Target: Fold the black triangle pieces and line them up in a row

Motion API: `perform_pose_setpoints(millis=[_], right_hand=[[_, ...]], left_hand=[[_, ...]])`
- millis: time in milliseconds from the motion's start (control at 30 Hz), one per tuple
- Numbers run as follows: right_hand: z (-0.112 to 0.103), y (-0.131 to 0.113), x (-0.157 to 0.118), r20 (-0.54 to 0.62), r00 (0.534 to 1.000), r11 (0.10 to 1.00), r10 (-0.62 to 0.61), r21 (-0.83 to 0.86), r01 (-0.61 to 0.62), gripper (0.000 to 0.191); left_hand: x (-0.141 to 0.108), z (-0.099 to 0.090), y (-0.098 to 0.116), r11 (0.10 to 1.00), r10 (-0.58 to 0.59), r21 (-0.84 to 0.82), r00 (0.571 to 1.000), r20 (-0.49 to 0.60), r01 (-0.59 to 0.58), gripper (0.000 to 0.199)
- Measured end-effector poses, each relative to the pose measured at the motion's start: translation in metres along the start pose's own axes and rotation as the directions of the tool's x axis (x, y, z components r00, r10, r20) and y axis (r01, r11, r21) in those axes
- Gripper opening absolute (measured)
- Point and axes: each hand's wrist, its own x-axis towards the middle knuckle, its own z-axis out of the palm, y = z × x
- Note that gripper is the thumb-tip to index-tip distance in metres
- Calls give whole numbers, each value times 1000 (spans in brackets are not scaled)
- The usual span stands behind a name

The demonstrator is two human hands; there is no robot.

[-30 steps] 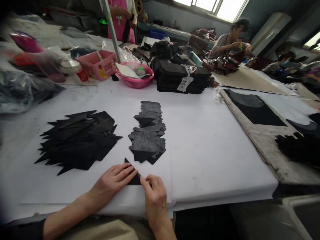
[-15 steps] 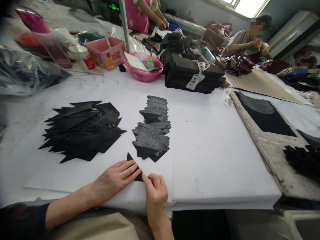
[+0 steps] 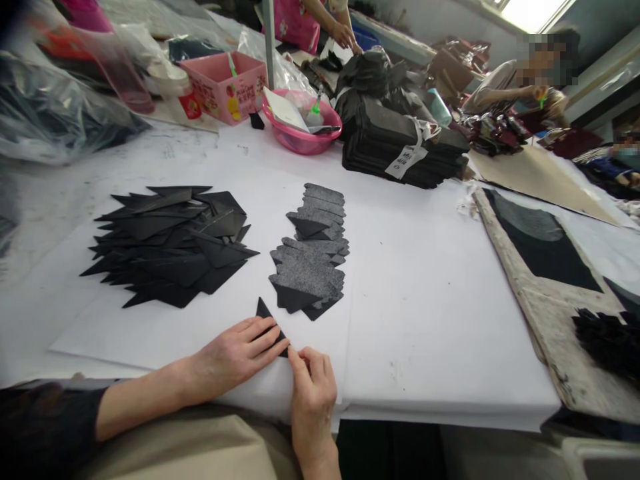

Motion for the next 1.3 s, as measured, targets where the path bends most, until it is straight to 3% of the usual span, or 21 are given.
perform_pose_setpoints(millis=[233,1300], right_hand=[[-3,0,-4,-60,998,999,25,34,-24,23],[-8,2,-12,-39,998,999,43,7,-43,26]], left_hand=[[7,-1,-1,995,40,-93,999,-14,-41,21],[5,9,4,990,24,-137,998,-50,-31,22]])
